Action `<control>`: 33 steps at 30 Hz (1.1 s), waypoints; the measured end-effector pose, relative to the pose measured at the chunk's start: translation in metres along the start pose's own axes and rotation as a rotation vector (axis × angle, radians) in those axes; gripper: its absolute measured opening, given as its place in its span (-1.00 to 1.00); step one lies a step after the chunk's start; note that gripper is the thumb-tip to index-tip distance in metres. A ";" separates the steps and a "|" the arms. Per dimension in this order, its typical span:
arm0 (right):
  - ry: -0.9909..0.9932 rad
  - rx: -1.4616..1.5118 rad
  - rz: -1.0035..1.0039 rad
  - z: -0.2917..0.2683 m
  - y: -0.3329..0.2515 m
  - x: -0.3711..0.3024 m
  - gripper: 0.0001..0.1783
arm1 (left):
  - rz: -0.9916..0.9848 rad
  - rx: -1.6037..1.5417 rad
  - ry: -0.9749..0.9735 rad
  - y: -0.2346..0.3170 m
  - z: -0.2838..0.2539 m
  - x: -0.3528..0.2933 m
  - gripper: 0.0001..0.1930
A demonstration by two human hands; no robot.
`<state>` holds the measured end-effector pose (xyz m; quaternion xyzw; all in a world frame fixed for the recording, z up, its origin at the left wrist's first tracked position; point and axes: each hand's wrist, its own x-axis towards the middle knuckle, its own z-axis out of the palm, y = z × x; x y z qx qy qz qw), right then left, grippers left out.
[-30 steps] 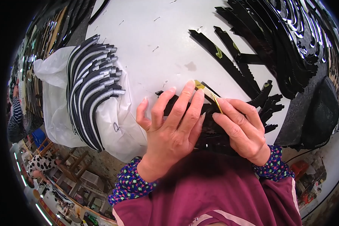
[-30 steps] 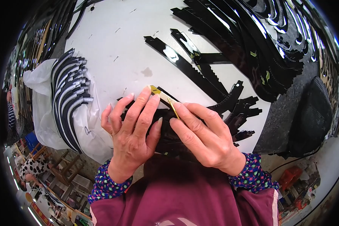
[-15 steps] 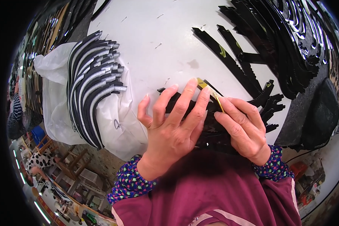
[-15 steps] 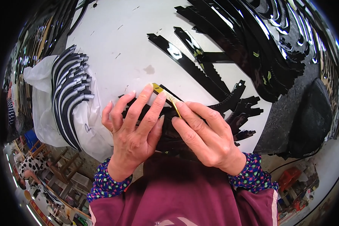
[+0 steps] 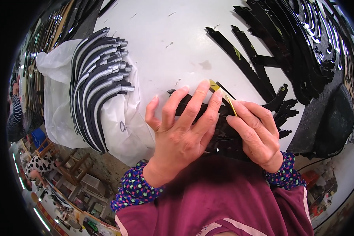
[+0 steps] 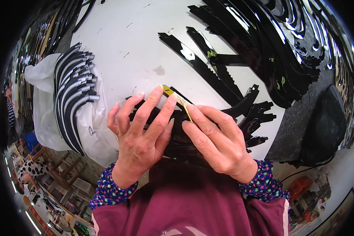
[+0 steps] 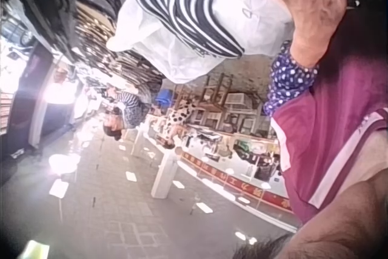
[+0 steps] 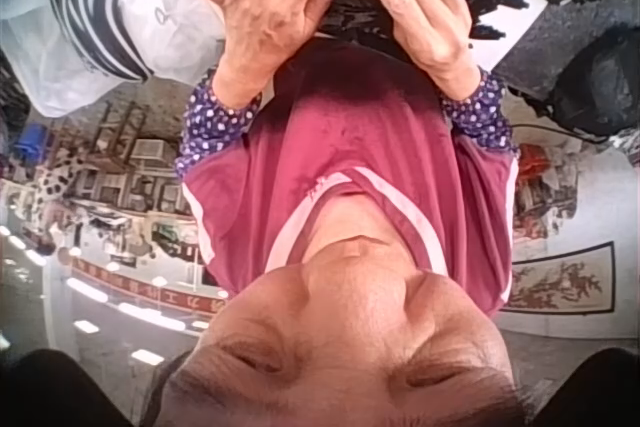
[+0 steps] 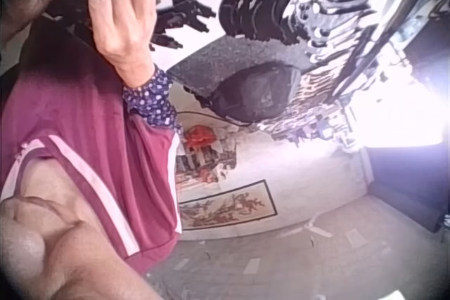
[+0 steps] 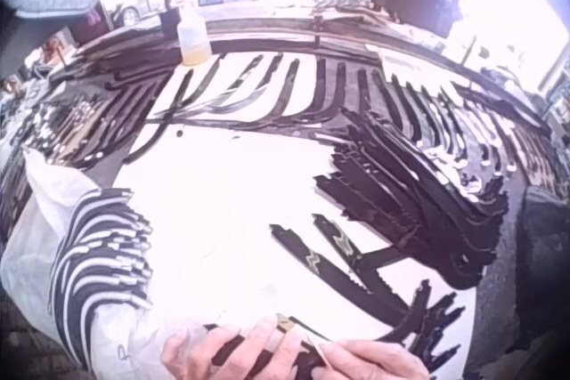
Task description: Applying yellow adhesive strips to black shoe components.
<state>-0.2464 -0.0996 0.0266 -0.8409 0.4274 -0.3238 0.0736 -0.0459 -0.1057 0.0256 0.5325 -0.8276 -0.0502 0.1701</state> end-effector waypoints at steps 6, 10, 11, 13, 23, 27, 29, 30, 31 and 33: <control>0.037 0.127 0.097 -0.009 -0.003 0.016 -0.61 | 0.014 0.003 -0.014 0.001 -0.003 0.001 -0.57; 0.060 0.338 0.291 -0.016 -0.006 0.036 -0.73 | 0.003 -0.012 -0.003 -0.001 -0.003 0.000 -0.57; 0.056 0.317 0.244 -0.011 -0.005 0.041 -0.80 | 0.004 -0.011 0.009 -0.002 -0.003 -0.001 -0.58; 0.077 0.741 0.608 0.002 -0.006 0.047 -0.90 | 0.005 -0.019 0.054 -0.004 0.002 -0.001 -0.57; 0.043 0.464 0.402 0.024 -0.004 0.048 -0.91 | -0.018 -0.044 0.105 -0.004 0.008 -0.005 -0.59; 0.053 0.433 0.398 0.026 -0.004 0.049 -0.91 | -0.018 -0.046 0.096 -0.003 0.007 -0.004 -0.60; 0.051 0.374 0.376 0.026 -0.006 0.048 -0.88 | -0.021 -0.048 0.101 -0.003 0.006 -0.004 -0.61; 0.056 0.319 0.355 0.026 -0.006 0.047 -0.84 | -0.022 -0.051 0.095 -0.003 0.006 -0.004 -0.61; 0.056 0.318 0.354 0.027 -0.005 0.047 -0.84 | -0.023 -0.054 0.089 -0.003 0.006 -0.004 -0.61; 0.114 0.456 0.356 0.029 -0.003 0.048 -0.92 | -0.019 -0.052 0.084 -0.004 0.005 -0.004 -0.62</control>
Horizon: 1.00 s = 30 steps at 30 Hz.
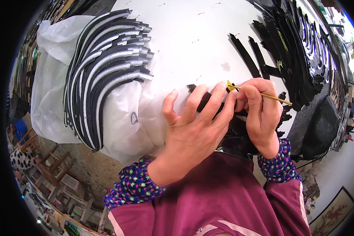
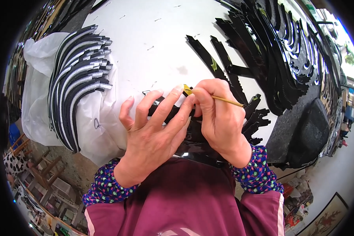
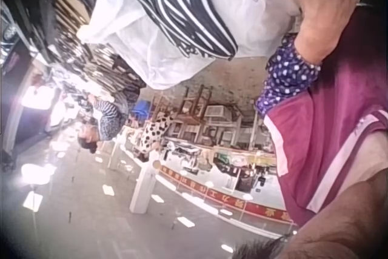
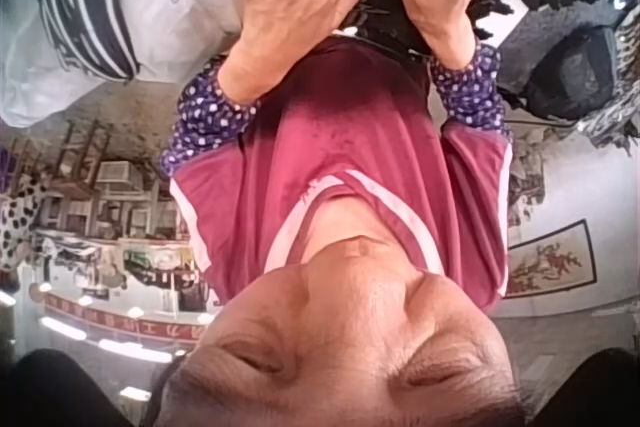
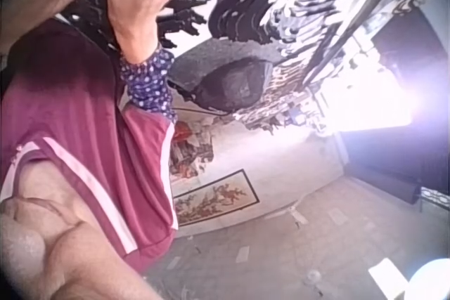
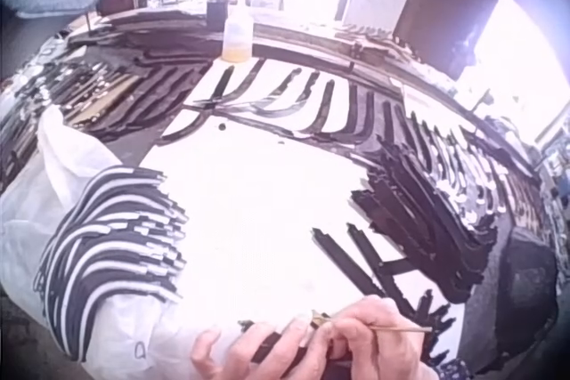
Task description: Applying yellow adhesive strips to black shoe components.
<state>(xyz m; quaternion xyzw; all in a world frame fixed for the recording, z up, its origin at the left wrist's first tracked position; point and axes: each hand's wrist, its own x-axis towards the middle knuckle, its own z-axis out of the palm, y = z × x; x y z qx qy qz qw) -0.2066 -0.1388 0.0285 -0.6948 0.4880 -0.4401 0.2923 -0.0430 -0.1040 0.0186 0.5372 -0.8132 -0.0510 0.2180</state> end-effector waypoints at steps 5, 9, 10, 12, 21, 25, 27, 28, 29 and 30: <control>-0.032 -0.038 -0.036 0.000 0.001 0.001 -0.93 | 0.008 0.011 -0.001 0.000 0.002 -0.001 -0.62; -0.006 -0.012 -0.031 0.000 0.001 0.001 -0.92 | 0.018 -0.007 0.042 -0.002 0.005 -0.001 -0.64; -0.005 -0.012 -0.030 -0.001 0.001 0.001 -0.92 | 0.030 -0.006 0.049 -0.002 0.005 -0.001 -0.63; -0.060 0.006 0.060 -0.005 0.000 0.000 -0.93 | 0.023 -0.012 0.049 -0.002 0.005 -0.001 -0.62; -0.044 -0.438 -0.111 -0.012 -0.012 -0.014 -0.69 | 0.021 -0.031 0.071 -0.003 0.002 0.003 -0.64; -0.054 -0.393 -0.012 -0.017 -0.010 -0.012 -0.77 | -0.008 -0.157 0.088 -0.006 -0.004 -0.001 -0.61; -0.008 -0.470 -0.065 -0.022 -0.007 -0.008 -0.77 | 0.011 -0.138 0.115 -0.005 -0.006 -0.004 -0.57; 0.039 -0.556 -0.119 -0.025 -0.004 -0.006 -0.78 | 0.013 -0.131 0.117 -0.004 -0.007 -0.004 -0.57; 0.041 -0.535 -0.102 -0.027 -0.003 -0.004 -0.80 | 0.002 -0.158 0.143 -0.004 -0.007 -0.004 -0.60; 0.031 -0.530 -0.111 -0.029 -0.002 -0.004 -0.80 | -0.010 -0.184 0.170 -0.003 -0.007 -0.004 -0.62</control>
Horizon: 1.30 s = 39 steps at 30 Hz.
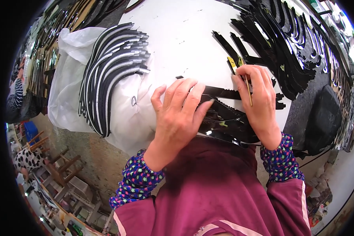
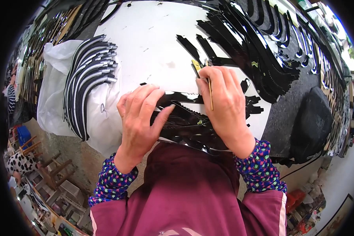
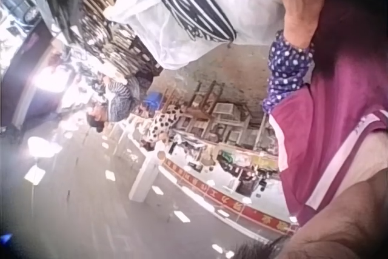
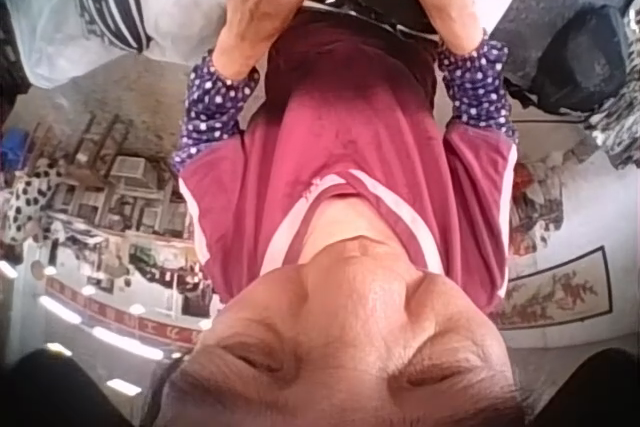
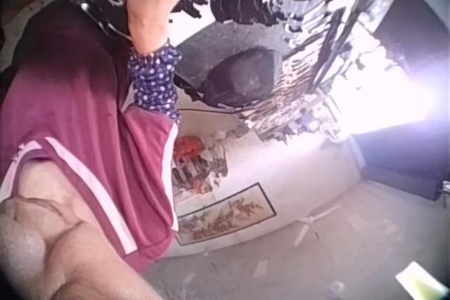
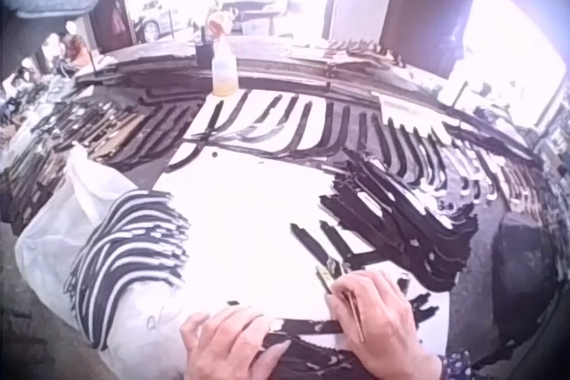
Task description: Applying yellow adhesive strips to black shoe components.
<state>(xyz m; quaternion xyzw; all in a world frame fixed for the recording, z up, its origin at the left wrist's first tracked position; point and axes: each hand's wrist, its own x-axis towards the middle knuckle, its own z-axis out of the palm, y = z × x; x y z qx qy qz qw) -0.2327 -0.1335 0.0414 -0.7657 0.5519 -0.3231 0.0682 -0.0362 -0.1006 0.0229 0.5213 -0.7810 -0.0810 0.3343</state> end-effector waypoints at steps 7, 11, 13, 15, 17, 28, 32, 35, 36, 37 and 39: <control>-0.055 0.272 0.254 0.001 0.002 -0.001 -0.83 | -0.012 -0.013 -0.040 -0.003 -0.012 0.013 -0.68; 0.016 0.238 0.158 0.004 0.003 -0.003 -0.84 | -0.021 -0.154 -0.068 -0.008 -0.009 0.035 -0.64; 0.017 0.294 0.215 0.005 0.003 -0.006 -0.84 | -0.158 -0.364 -0.131 -0.011 -0.003 0.044 -0.62; 0.048 0.282 0.213 0.006 0.005 -0.008 -0.84 | 0.013 -0.169 -0.040 -0.015 0.000 0.049 -0.62; 0.117 0.233 0.197 0.006 0.008 -0.008 -0.85 | 0.195 0.063 0.026 -0.019 0.000 0.047 -0.68; -0.125 0.679 0.199 -0.004 -0.019 -0.018 -0.79 | -0.104 -0.006 -0.126 -0.009 -0.014 0.024 -0.60; -0.043 0.554 0.122 0.002 -0.015 -0.017 -0.81 | -0.243 -0.002 -0.209 -0.004 -0.026 0.015 -0.66; -0.014 0.521 0.131 0.007 -0.012 -0.016 -0.82 | -0.148 0.090 -0.066 -0.001 -0.023 0.006 -0.70; -0.001 0.525 0.156 0.008 -0.012 -0.016 -0.83 | -0.012 0.204 0.067 0.001 -0.022 0.003 -0.72; 0.004 0.523 0.163 0.009 -0.012 -0.015 -0.83 | -0.013 0.276 0.008 0.010 -0.023 -0.003 -0.71; -0.006 0.529 0.176 0.009 -0.012 -0.014 -0.83 | -0.004 0.316 -0.093 0.019 -0.019 -0.011 -0.62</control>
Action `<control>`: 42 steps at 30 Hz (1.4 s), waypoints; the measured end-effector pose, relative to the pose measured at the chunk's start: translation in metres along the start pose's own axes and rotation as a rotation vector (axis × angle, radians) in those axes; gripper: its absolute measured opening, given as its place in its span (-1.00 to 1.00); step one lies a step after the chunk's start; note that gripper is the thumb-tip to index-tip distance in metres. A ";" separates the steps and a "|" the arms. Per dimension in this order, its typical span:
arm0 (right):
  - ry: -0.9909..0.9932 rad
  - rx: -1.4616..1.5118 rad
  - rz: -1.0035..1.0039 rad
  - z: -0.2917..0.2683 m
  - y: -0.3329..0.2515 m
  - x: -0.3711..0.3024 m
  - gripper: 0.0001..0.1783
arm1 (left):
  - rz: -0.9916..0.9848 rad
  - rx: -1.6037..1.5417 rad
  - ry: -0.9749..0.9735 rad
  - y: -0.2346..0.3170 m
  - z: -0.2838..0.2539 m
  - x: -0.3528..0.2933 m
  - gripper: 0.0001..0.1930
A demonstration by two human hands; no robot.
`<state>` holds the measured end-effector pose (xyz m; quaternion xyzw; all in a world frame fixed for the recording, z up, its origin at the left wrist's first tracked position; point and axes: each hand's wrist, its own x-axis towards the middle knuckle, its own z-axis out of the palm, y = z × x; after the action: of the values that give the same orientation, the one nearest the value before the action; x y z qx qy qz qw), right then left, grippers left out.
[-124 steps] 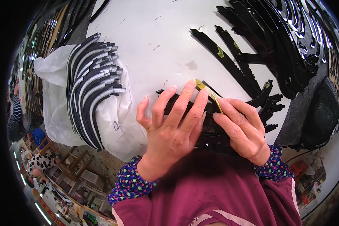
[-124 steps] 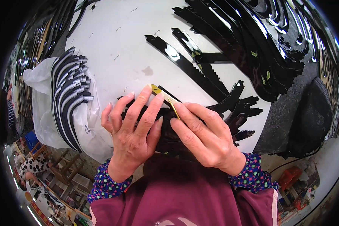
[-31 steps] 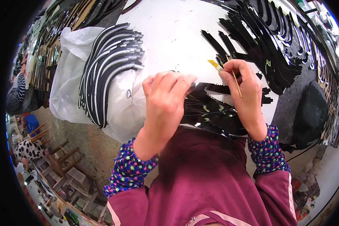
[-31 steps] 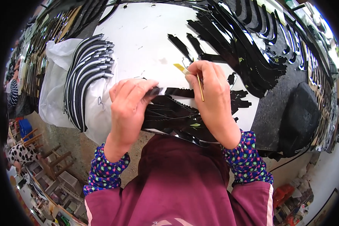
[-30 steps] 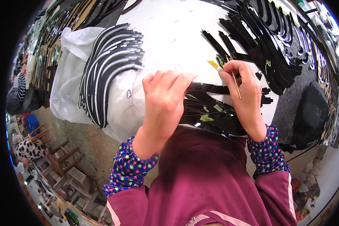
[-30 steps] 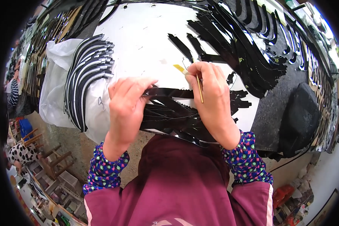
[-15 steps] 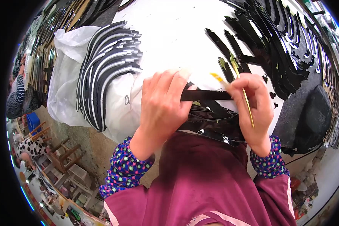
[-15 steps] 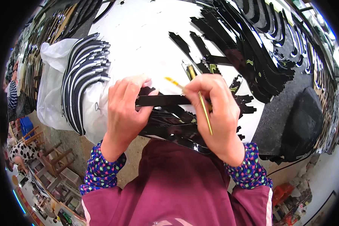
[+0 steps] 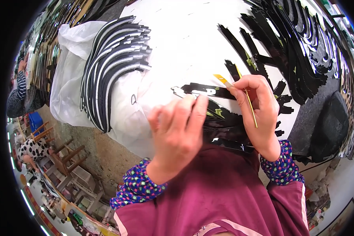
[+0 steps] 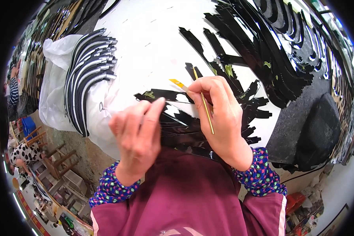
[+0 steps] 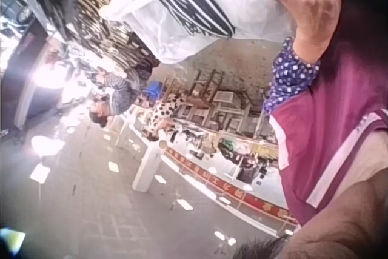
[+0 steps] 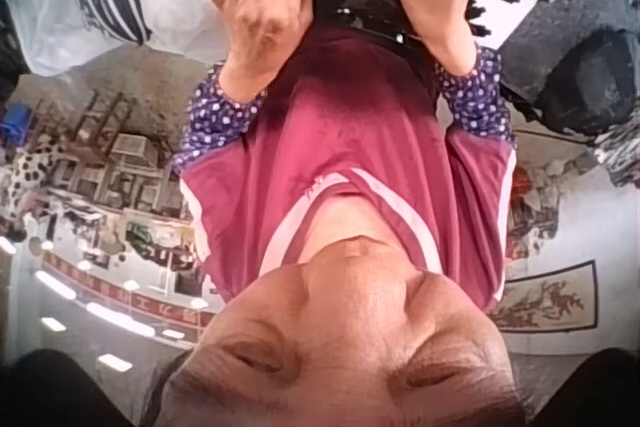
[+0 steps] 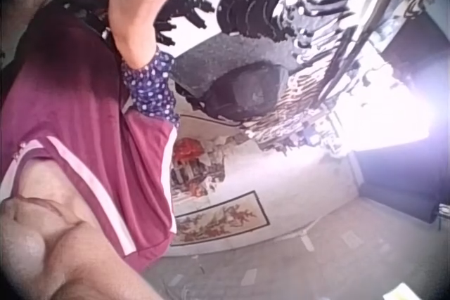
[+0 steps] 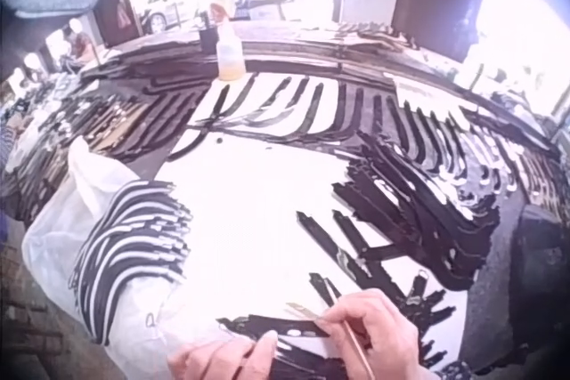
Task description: Applying yellow adhesive strips to black shoe components.
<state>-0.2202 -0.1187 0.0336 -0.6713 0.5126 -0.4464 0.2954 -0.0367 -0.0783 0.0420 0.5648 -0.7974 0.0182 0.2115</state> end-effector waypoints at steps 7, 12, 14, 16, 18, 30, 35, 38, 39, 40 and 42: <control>-0.109 0.130 0.008 0.001 -0.002 0.011 -0.79 | -0.086 0.047 -0.026 0.008 0.009 -0.014 -0.55; -0.377 0.141 -0.088 0.006 -0.002 0.020 -0.70 | -0.116 0.022 -0.001 0.007 0.009 -0.023 -0.56; -0.378 0.139 -0.106 0.005 0.000 0.022 -0.70 | -0.116 0.029 -0.001 0.007 0.009 -0.024 -0.57; -0.370 0.111 -0.120 0.005 0.002 0.022 -0.71 | -0.137 0.054 0.003 0.009 0.010 -0.023 -0.58; -0.325 0.094 -0.109 0.005 0.005 0.019 -0.72 | -0.154 0.083 0.010 0.011 0.011 -0.020 -0.58; -0.071 0.195 0.101 0.004 0.008 0.011 -0.74 | -0.177 0.061 -0.041 0.009 0.019 0.000 -0.54; -0.194 0.218 -0.054 0.014 0.005 0.021 -0.76 | -0.149 0.093 -0.067 0.007 0.016 -0.006 -0.56; -0.219 0.160 -0.048 0.018 0.005 0.026 -0.78 | -0.143 0.127 -0.080 0.007 0.011 -0.009 -0.56; -0.218 0.162 -0.023 0.019 0.006 0.026 -0.78 | -0.144 0.143 -0.084 0.007 0.009 -0.010 -0.56; -0.204 0.139 -0.053 0.019 0.007 0.027 -0.76 | -0.143 0.149 -0.086 0.007 0.008 -0.011 -0.56; -0.211 0.119 -0.073 0.020 0.007 0.026 -0.75 | -0.138 0.215 -0.082 0.006 0.005 -0.014 -0.56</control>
<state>-0.2034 -0.1469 0.0265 -0.7141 0.4266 -0.4135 0.3703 -0.0405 -0.0652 0.0337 0.6379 -0.7582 0.0660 0.1177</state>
